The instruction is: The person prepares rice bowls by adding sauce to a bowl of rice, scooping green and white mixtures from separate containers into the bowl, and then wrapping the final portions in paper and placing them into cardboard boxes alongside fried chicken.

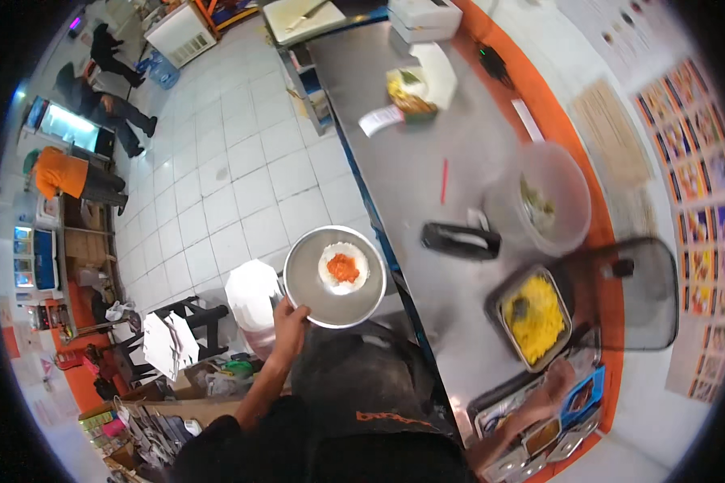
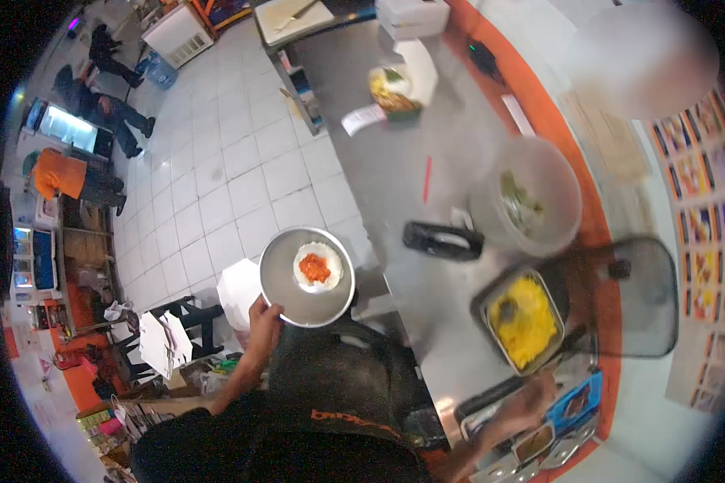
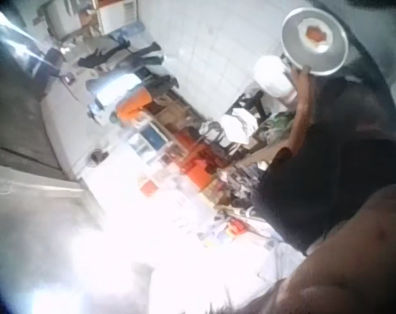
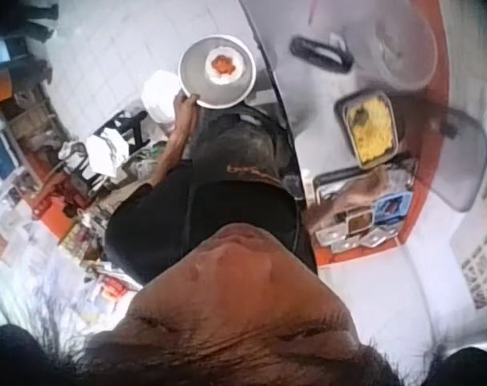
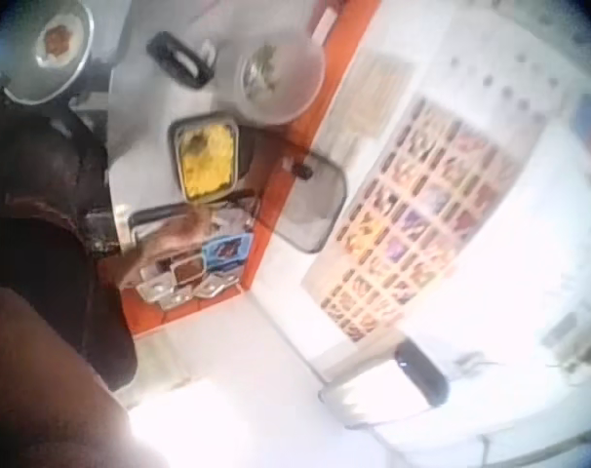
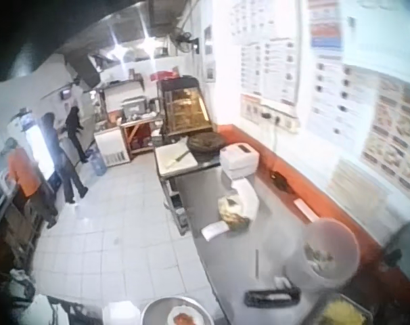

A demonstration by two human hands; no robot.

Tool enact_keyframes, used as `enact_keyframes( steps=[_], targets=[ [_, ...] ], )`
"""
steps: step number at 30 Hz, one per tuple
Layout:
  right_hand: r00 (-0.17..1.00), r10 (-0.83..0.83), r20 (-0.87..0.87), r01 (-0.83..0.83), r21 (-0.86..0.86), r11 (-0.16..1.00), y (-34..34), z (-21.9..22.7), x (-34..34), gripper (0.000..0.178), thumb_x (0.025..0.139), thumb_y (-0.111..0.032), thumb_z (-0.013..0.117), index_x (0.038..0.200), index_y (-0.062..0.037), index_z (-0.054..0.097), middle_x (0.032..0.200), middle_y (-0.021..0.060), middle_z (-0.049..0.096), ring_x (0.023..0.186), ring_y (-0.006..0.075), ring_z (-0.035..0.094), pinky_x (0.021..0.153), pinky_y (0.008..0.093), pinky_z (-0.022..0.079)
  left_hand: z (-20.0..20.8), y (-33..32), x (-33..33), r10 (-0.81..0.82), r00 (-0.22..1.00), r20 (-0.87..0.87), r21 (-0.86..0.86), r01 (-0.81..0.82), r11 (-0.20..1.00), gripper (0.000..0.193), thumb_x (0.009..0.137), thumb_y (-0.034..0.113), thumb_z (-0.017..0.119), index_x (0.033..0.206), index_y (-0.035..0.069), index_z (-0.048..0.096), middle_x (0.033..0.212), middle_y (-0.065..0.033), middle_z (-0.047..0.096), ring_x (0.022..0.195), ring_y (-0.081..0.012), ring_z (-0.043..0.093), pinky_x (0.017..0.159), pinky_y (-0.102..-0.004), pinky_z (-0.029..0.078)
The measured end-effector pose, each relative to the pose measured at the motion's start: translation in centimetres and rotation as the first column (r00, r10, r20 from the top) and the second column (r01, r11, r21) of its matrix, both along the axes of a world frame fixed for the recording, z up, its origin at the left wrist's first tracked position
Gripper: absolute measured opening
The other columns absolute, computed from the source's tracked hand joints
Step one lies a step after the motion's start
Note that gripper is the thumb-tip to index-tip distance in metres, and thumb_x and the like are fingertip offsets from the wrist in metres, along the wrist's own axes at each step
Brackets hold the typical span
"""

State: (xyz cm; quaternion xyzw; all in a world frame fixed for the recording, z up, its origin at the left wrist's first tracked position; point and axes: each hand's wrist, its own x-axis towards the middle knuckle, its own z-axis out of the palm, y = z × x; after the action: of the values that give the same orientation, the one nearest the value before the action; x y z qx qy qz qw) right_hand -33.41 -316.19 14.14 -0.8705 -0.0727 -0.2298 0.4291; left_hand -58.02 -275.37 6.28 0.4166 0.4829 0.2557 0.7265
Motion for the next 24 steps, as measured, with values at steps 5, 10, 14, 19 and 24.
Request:
enact_keyframes(
  steps=[5,10,14,19,24],
  targets=[
    [0.473,0.747,-0.466,-0.868,-0.104,0.485,37.1,-6.6,5.4,0.046,0.084,-0.021,0.068,0.126,-0.0089,0.054,0.135,0.0180,0.048,0.123,0.0351,0.046,0.100,0.0450,0.040,0.3,11.5,-2.0,0.229,0.972,0.053,-0.031,-0.227,0.973,0.023,0.081,-0.003,0.052,0.102,0.000,0.059,0.094,-0.0092,0.066,0.079,-0.0152,0.065,0.061,-0.0271,0.055],
    [0.443,0.674,-0.591,-0.893,-0.358,0.273,51.8,-18.3,7.3,0.067,0.081,-0.034,0.071,0.138,-0.0112,0.045,0.143,0.0293,0.035,0.132,0.0481,0.032,0.109,0.0546,0.027,0.5,21.6,-2.1,0.525,0.851,0.026,-0.040,-0.524,0.851,0.014,0.084,0.001,0.055,0.097,0.002,0.061,0.088,-0.0086,0.067,0.070,-0.0153,0.067,0.055,-0.0277,0.057],
    [0.308,0.731,-0.608,-0.951,-0.193,0.241,62.2,-16.7,7.1,0.067,0.082,-0.035,0.071,0.138,-0.0095,0.045,0.138,0.0264,0.044,0.127,0.0438,0.041,0.106,0.0477,0.034,1.0,31.2,-1.3,0.618,0.787,-0.006,-0.039,-0.617,0.786,0.013,0.083,0.002,0.054,0.095,0.002,0.060,0.086,-0.0086,0.067,0.068,-0.0158,0.067,0.056,-0.0281,0.057],
    [-0.110,0.509,-0.854,-0.975,0.193,0.114,74.2,-10.4,9.4,0.065,0.084,-0.037,0.070,0.136,-0.0074,0.046,0.139,0.0228,0.046,0.128,0.0396,0.045,0.106,0.0478,0.035,-4.8,46.8,-1.9,0.647,0.761,0.044,-0.197,-0.628,0.753,0.021,0.080,0.004,0.054,0.100,0.004,0.058,0.088,-0.0086,0.065,0.074,-0.0192,0.066,0.066,-0.0342,0.058],
    [-0.127,0.544,-0.829,-0.963,0.234,0.132,91.1,-8.7,13.7,0.062,0.086,-0.037,0.067,0.137,-0.0074,0.047,0.131,0.0164,0.055,0.116,0.0318,0.056,0.095,0.0410,0.045,-7.1,64.3,-0.5,0.601,0.799,-0.026,-0.048,-0.602,0.797,0.033,0.079,0.007,0.053,0.111,0.000,0.055,0.098,-0.0089,0.062,0.084,-0.0204,0.064,0.071,-0.0344,0.056]
  ],
)
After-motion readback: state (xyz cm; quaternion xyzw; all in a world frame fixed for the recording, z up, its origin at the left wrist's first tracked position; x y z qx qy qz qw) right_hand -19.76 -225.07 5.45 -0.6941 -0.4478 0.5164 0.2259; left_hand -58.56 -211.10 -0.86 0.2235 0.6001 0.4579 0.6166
